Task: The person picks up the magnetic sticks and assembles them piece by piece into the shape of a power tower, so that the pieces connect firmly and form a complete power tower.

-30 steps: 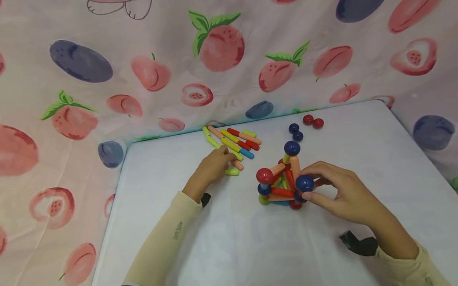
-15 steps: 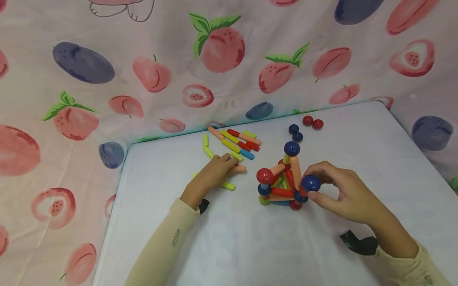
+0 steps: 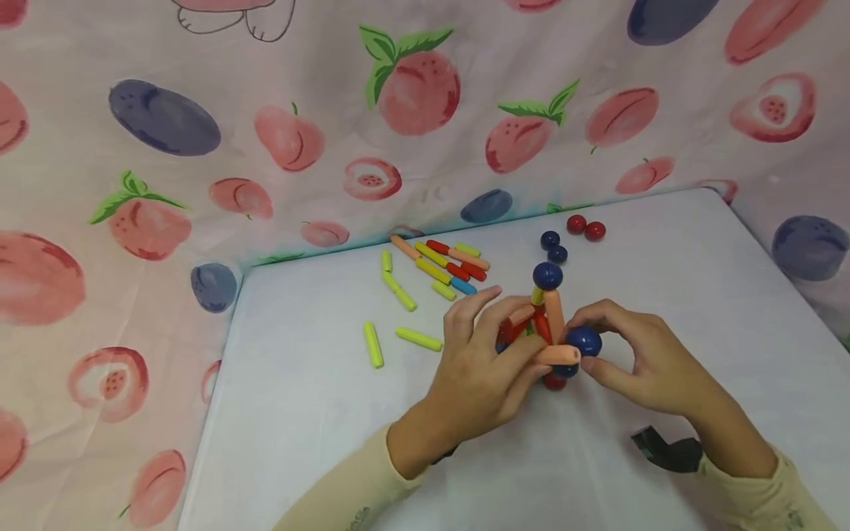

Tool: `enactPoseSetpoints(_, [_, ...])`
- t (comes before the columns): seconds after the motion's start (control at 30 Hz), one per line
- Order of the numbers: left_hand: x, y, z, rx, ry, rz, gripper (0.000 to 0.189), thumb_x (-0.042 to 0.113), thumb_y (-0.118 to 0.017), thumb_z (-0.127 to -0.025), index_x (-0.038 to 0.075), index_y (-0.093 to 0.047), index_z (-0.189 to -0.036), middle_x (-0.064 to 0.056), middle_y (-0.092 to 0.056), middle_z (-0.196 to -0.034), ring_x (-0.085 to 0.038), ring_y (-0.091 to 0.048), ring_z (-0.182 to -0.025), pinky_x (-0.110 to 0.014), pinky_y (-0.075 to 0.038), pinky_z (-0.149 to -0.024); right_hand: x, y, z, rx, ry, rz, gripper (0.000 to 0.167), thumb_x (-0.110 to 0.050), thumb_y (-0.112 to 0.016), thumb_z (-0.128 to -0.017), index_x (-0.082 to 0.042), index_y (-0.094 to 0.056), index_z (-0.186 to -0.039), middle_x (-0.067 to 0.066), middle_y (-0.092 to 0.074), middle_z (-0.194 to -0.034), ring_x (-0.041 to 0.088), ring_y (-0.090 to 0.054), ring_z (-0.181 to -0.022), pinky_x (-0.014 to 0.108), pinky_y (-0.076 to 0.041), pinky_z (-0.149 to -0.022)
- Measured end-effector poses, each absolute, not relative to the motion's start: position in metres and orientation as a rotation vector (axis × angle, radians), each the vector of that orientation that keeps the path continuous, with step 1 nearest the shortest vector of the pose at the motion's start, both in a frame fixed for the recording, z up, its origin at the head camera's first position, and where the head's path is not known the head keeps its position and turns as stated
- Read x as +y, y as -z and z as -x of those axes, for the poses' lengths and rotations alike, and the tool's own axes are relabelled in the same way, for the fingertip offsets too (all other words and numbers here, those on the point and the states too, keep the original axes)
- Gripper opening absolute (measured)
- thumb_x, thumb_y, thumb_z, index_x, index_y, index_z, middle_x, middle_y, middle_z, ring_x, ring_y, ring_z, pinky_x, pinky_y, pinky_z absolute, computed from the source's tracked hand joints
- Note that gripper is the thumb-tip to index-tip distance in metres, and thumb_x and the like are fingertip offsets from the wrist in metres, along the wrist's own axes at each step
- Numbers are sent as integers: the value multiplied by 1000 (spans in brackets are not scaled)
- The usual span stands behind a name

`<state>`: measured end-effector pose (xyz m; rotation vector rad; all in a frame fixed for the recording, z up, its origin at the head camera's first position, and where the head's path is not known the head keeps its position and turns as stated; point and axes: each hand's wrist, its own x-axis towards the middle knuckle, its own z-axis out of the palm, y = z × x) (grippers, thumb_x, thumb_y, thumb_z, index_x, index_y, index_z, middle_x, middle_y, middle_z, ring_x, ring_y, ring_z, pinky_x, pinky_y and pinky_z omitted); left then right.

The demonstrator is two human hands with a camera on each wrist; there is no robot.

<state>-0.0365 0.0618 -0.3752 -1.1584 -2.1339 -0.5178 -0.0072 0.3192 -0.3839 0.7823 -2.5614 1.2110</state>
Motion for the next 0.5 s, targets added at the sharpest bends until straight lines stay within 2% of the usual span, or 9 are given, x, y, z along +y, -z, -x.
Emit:
enactPoseSetpoints(0.1, [75, 390, 34, -2261, 379, 1059, 18, 30, -63, -96, 20, -74, -104, -14, -43, -152, -35, -30, -145, -60, -30, -114, 321, 383, 6, -2573, -1226, -764, 56, 15, -74, -66, -7, -64, -117, -10, -70, -109, -4, -64, -105, 6, -42, -100])
enactPoseSetpoints(0.2, [78, 402, 36, -2316, 334, 1019, 16, 24, -62, -96, 18, -73, -104, -13, -35, -158, -36, -25, -149, -63, -28, -114, 322, 381, 4, -2575, -1209, -767, 57, 15, -76, -69, -10, -65, -119, -10, -71, -108, -4, -65, -102, 6, -42, -100])
enactPoseSetpoints(0.37, [76, 409, 39, -2309, 344, 1045, 20, 25, -60, -100, 18, -74, -112, -15, -32, -160, -40, -24, -151, -58, -31, -115, 319, 382, 4, -2586, -1133, -738, 61, 8, -82, -71, -19, -67, -123, -14, -72, -110, -7, -64, -104, 5, -41, -99])
enactPoseSetpoints(0.5, [73, 410, 40, -2288, 360, 1070, 21, 25, -60, -101, 20, -74, -115, -19, -33, -158, -41, -28, -150, -50, -40, -114, 316, 386, 5, -2600, -1011, -761, 65, -3, -91, -67, -23, -70, -125, -17, -72, -116, -11, -62, -109, 4, -41, -98])
